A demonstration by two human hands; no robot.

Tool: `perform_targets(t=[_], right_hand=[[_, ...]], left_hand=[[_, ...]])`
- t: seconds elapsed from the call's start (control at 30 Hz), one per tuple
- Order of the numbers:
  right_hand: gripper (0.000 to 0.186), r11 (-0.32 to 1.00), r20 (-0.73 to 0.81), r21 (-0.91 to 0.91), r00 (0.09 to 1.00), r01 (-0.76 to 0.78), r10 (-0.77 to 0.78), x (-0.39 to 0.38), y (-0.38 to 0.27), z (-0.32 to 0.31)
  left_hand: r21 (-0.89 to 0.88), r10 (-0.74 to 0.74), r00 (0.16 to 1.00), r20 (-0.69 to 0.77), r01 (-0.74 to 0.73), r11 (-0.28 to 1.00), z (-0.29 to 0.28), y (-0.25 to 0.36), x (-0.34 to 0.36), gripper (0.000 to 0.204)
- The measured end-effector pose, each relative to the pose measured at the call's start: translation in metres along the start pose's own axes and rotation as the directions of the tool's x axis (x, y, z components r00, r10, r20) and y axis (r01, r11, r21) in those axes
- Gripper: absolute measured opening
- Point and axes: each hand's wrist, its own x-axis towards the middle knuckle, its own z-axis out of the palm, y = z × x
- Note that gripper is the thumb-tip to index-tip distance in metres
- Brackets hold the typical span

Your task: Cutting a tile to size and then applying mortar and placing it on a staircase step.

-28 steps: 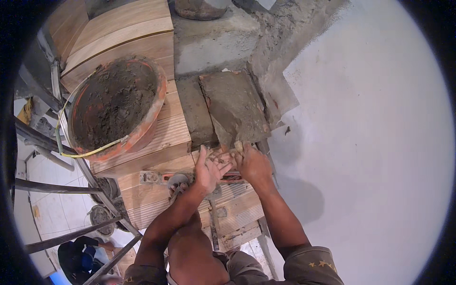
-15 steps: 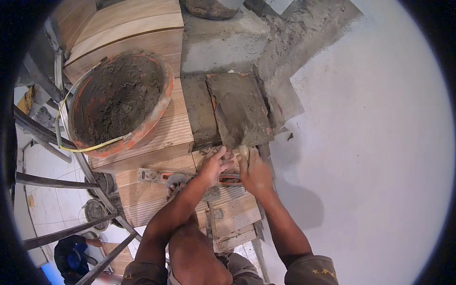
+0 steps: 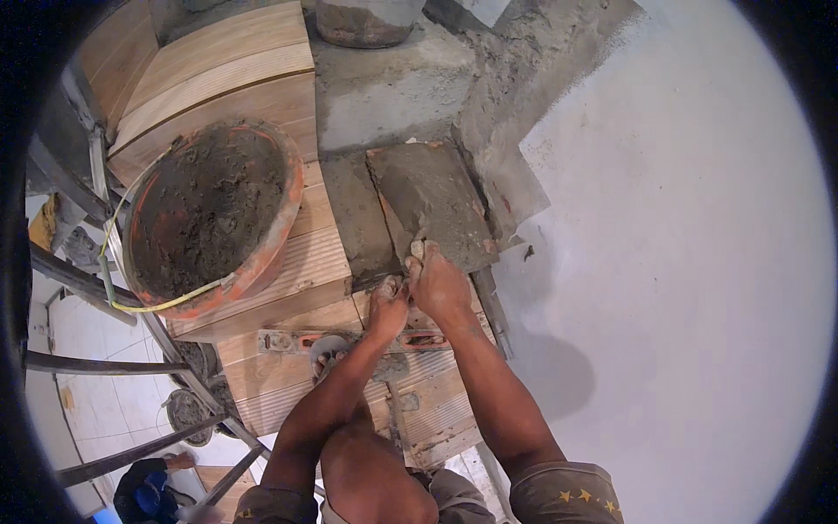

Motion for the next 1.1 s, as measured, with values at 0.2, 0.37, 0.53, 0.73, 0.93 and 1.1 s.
perform_targets(t=[0.2,0.37,0.53,0.73,0.93,1.1], right_hand=[[0.040,0.980,-0.219,0.112,0.966,0.164,-0.136,-0.004,-0.006,0.003],[0.041,0.999,-0.017,0.022,1.000,0.023,-0.023,0.005,-0.032,0.000],[0.038,0.996,-0.053,0.044,0.996,0.079,-0.076,0.040,-0.018,0.005],[0.035,0.950,-0.045,0.310,0.999,0.026,-0.013,0.102,-0.006,0.027],[0.036,0.942,-0.119,0.318,0.990,0.105,-0.070,0.090,-0.008,0.028],[0.041,0.995,0.000,0.047,0.996,0.087,-0.087,0.041,-0.050,-0.017]], left_hand=[[-0.293,-0.162,0.980,0.117,0.190,0.937,0.002,-0.023,0.009,0.021],[0.098,0.383,0.922,-0.058,-0.377,0.921,0.001,-0.049,0.023,0.023],[0.085,-0.210,0.963,0.170,0.198,0.976,-0.003,0.001,0.016,0.035],[0.223,-0.100,0.995,0.021,0.093,0.970,0.008,-0.038,0.028,0.050],[0.019,-0.133,0.987,0.095,0.131,0.991,0.010,-0.052,0.022,0.046],[-0.146,-0.235,0.951,0.199,0.266,0.953,0.007,-0.050,0.020,0.036]])
